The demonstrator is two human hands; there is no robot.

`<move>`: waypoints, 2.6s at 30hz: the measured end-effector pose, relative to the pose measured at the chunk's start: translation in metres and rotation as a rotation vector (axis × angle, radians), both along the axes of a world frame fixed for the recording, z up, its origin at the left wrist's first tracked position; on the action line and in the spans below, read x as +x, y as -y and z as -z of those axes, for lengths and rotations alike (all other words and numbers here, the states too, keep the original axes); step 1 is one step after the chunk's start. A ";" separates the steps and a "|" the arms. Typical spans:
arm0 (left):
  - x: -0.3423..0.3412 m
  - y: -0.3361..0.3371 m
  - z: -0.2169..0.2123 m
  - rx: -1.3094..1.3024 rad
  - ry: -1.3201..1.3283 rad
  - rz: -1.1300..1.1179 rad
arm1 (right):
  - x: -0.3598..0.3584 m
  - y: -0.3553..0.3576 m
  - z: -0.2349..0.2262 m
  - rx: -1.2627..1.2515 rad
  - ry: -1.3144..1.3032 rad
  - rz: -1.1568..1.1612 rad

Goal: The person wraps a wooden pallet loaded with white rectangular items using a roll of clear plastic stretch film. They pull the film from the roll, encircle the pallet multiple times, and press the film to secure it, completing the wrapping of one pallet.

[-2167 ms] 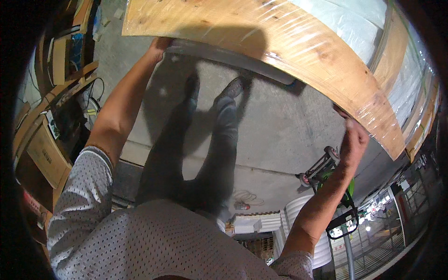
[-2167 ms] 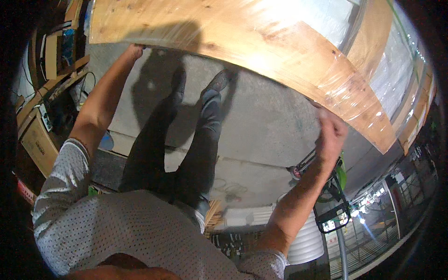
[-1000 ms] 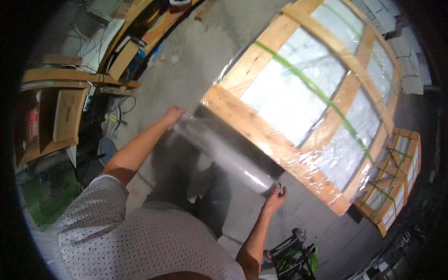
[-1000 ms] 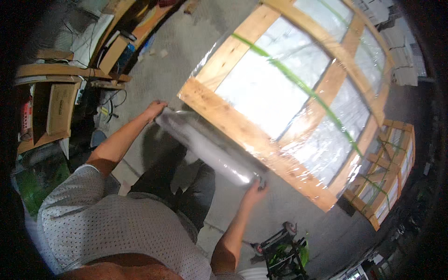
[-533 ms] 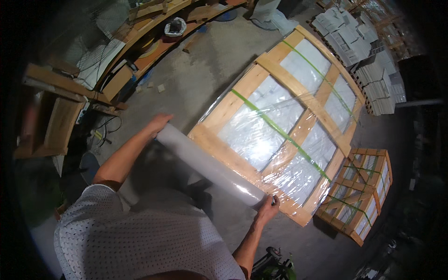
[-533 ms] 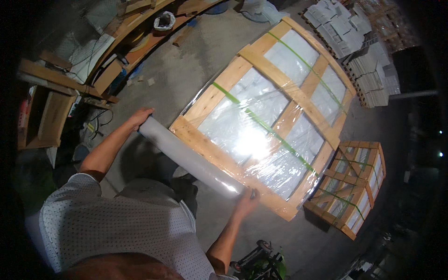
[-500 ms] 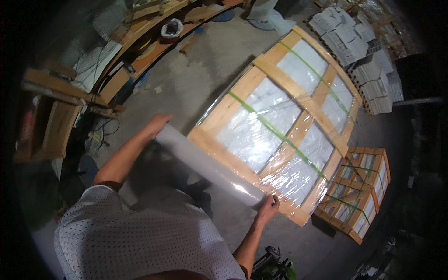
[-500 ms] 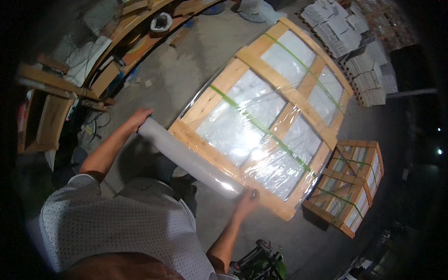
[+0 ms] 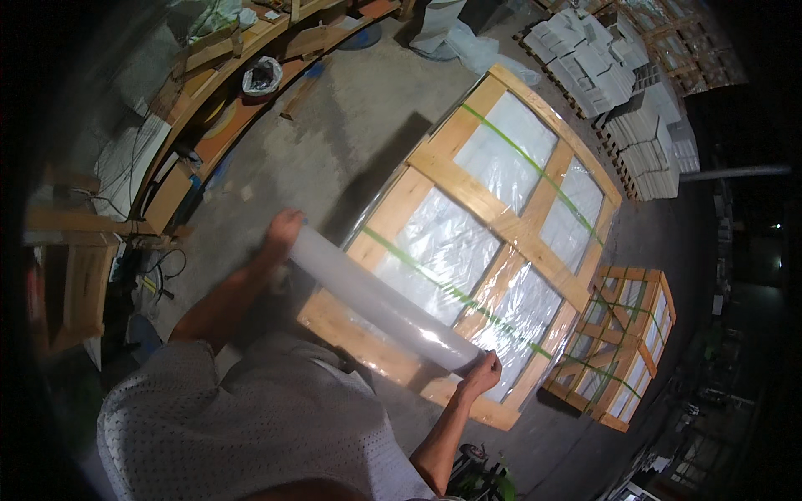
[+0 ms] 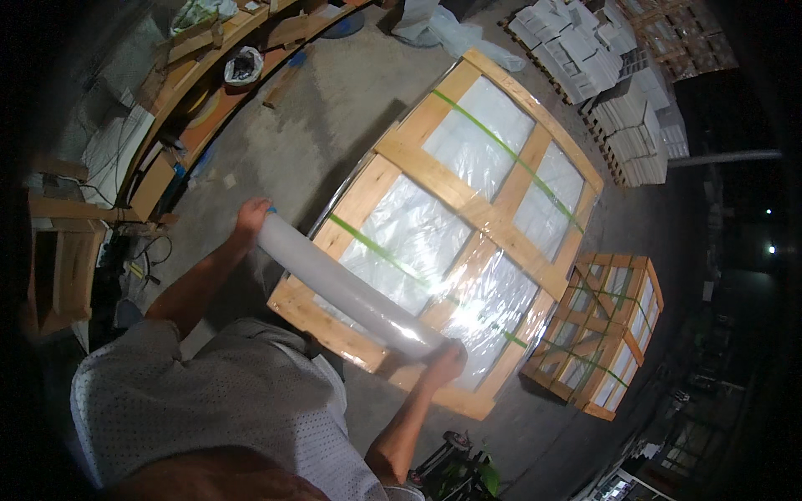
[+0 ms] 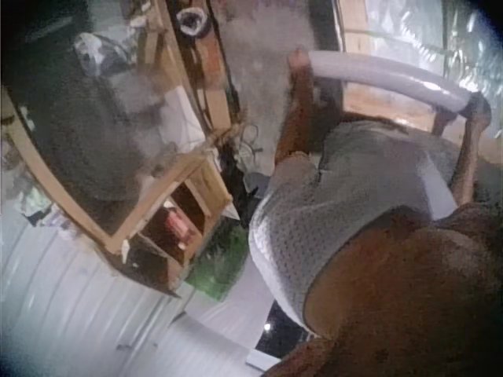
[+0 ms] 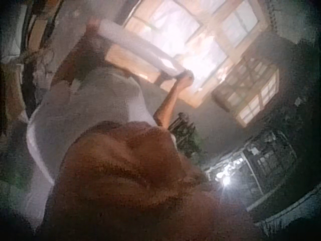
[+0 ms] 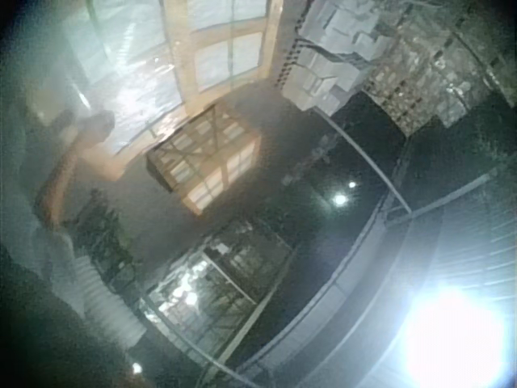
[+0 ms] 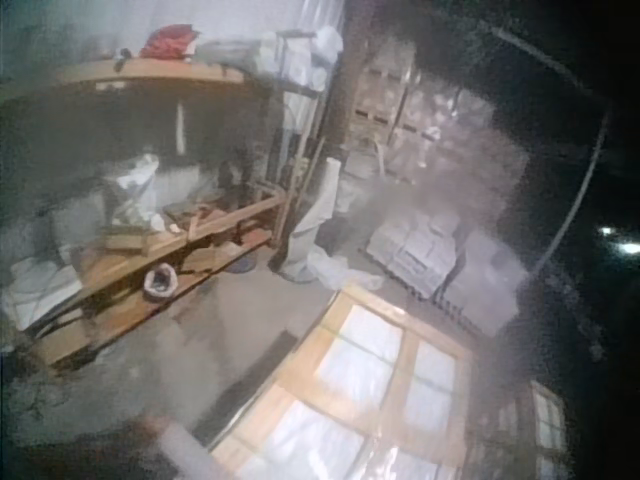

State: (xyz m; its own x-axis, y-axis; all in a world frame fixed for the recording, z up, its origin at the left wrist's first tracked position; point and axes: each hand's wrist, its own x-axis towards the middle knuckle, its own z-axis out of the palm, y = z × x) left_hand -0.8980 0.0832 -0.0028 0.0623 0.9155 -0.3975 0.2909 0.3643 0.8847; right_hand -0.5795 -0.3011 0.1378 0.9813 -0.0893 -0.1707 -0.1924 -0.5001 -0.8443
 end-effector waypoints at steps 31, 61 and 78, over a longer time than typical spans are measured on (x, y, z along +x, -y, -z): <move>0.552 -0.282 -0.031 1.708 -0.312 0.539 | 0.481 -0.406 0.089 -0.095 0.515 -0.154; 0.566 -0.301 -0.041 1.297 -0.304 1.074 | -0.212 -0.154 0.101 -0.914 -0.153 0.133; 0.554 -0.314 -0.084 1.026 -0.420 1.388 | -0.236 -0.186 0.147 -1.221 -0.071 0.314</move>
